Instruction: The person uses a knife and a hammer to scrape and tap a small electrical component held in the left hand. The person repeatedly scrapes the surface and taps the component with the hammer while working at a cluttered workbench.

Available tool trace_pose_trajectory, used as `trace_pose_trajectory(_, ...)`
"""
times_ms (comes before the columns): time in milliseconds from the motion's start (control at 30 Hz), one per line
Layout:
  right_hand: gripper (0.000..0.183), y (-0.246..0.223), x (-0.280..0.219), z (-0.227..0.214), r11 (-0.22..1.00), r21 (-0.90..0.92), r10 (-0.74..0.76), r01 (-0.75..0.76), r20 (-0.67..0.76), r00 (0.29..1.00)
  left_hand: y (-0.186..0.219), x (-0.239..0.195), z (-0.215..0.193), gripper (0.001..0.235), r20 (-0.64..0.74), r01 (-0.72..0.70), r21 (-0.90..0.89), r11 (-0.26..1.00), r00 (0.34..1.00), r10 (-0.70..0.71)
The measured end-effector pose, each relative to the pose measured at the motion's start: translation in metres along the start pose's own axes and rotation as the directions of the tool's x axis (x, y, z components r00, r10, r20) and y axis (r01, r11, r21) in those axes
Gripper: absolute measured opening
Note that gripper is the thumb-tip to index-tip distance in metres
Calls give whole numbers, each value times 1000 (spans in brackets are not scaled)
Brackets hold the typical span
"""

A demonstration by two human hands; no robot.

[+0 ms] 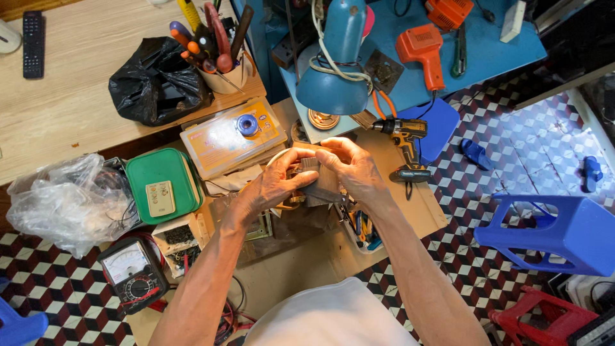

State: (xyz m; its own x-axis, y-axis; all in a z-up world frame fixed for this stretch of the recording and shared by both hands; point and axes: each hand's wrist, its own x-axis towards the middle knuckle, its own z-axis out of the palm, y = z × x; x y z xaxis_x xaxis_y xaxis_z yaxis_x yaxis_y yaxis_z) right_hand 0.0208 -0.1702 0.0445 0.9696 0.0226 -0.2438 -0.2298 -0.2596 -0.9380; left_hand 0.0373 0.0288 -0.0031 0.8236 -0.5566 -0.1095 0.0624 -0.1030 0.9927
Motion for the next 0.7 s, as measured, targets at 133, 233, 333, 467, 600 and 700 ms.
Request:
trace_pose_trajectory(133,49,14,2,-2,998,-40,49,-50,-28,998,-7,-2,2,47,-3,23,-19,1000,1000,-23)
trace_pose_trajectory(233,48,20,6,0,999,-40,32,-33,-24,999,-9,2,1,47,18,-21,-64,998,1000,22)
trace_pose_trajectory(333,48,26,12,4,999,-28,36,-36,-7,999,-13,-1,0,48,32,71,-178,981,997,-66)
trace_pose_trajectory(467,48,32,16,0,999,-35,21,-21,1,1000,-14,2,0,46,1,-50,-30,998,999,50)
trace_pose_trajectory(600,46,32,18,-2,999,9,34,-35,50,998,-11,0,-1,46,-5,-32,-17,999,999,32)
trace_pose_trajectory(700,40,32,15,-5,998,-47,36,-32,84,996,-10,-1,1,45,-22,-35,10,999,999,35)
